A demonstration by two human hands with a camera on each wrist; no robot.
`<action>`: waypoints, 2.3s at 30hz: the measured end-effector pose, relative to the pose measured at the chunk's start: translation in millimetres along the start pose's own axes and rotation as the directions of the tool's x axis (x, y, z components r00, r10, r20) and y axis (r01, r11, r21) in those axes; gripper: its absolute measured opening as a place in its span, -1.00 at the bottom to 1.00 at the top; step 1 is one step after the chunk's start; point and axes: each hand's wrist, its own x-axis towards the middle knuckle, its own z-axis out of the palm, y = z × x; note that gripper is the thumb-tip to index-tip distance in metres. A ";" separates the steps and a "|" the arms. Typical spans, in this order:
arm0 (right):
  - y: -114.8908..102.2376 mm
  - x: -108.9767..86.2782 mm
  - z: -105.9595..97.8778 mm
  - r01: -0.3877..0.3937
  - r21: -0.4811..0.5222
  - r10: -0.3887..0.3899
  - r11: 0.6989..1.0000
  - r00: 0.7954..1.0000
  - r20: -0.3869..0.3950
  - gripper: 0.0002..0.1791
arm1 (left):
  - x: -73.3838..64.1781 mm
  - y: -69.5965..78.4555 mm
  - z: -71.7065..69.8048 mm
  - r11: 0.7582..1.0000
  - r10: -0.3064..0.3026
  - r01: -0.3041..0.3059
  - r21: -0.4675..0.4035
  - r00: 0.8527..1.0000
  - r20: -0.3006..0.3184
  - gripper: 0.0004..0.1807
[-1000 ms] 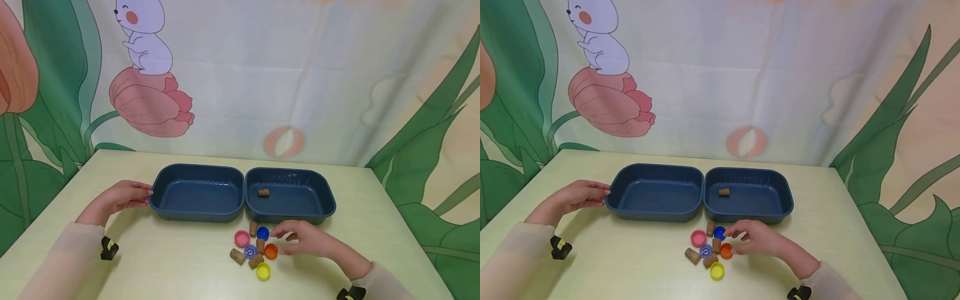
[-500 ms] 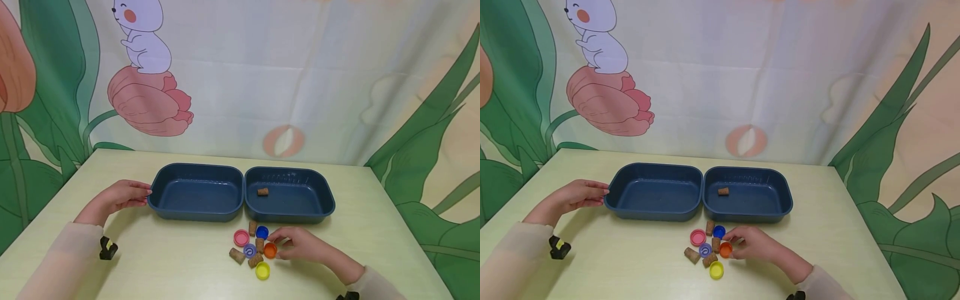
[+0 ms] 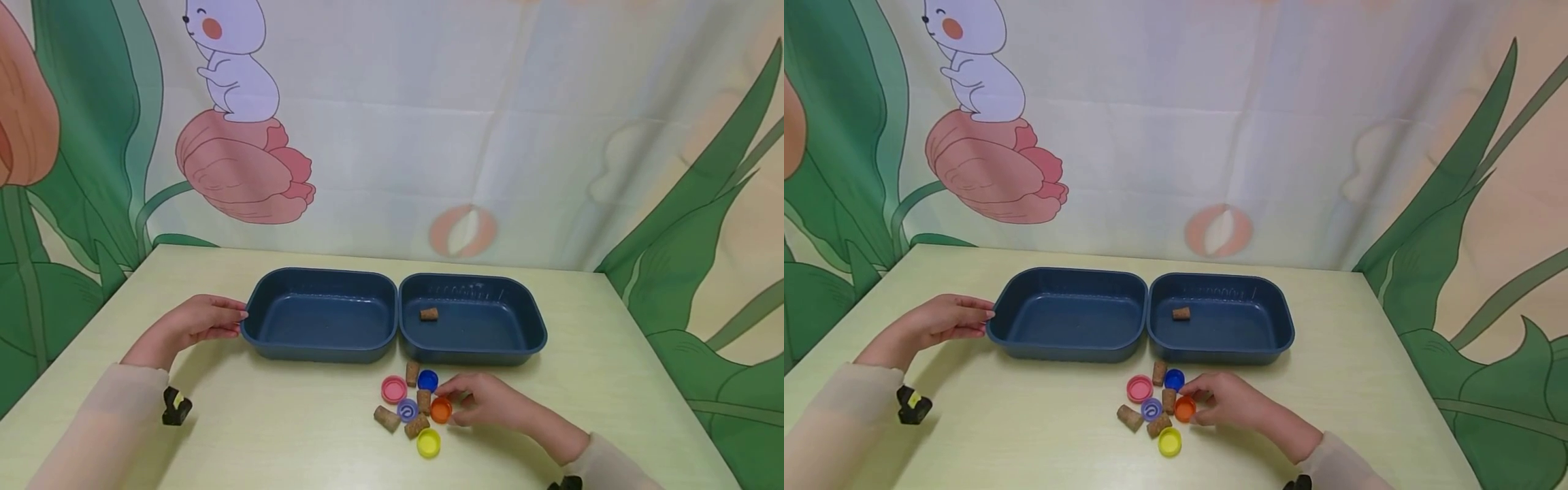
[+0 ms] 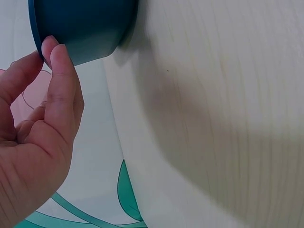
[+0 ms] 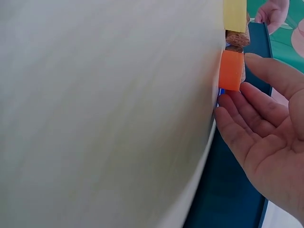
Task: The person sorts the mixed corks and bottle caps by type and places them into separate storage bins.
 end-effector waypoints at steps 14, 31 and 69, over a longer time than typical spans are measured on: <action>-4.8 3.0 2.2 -0.012 -0.108 0.014 0.994 1.000 0.020 -0.55 | -0.7 -3.3 0.4 0.999 0.029 -0.028 -0.030 0.999 0.016 -0.38; -5.0 5.3 1.6 0.012 -0.140 -0.011 0.990 1.000 0.006 -0.59 | -0.3 -1.6 -0.8 0.999 0.027 -0.027 -0.031 1.000 0.015 -0.39; -41.5 9.5 -42.4 0.005 -0.074 -0.004 0.997 1.000 0.011 -0.67 | 1.8 -2.4 -1.0 0.999 0.010 -0.009 -0.031 1.000 0.005 -0.41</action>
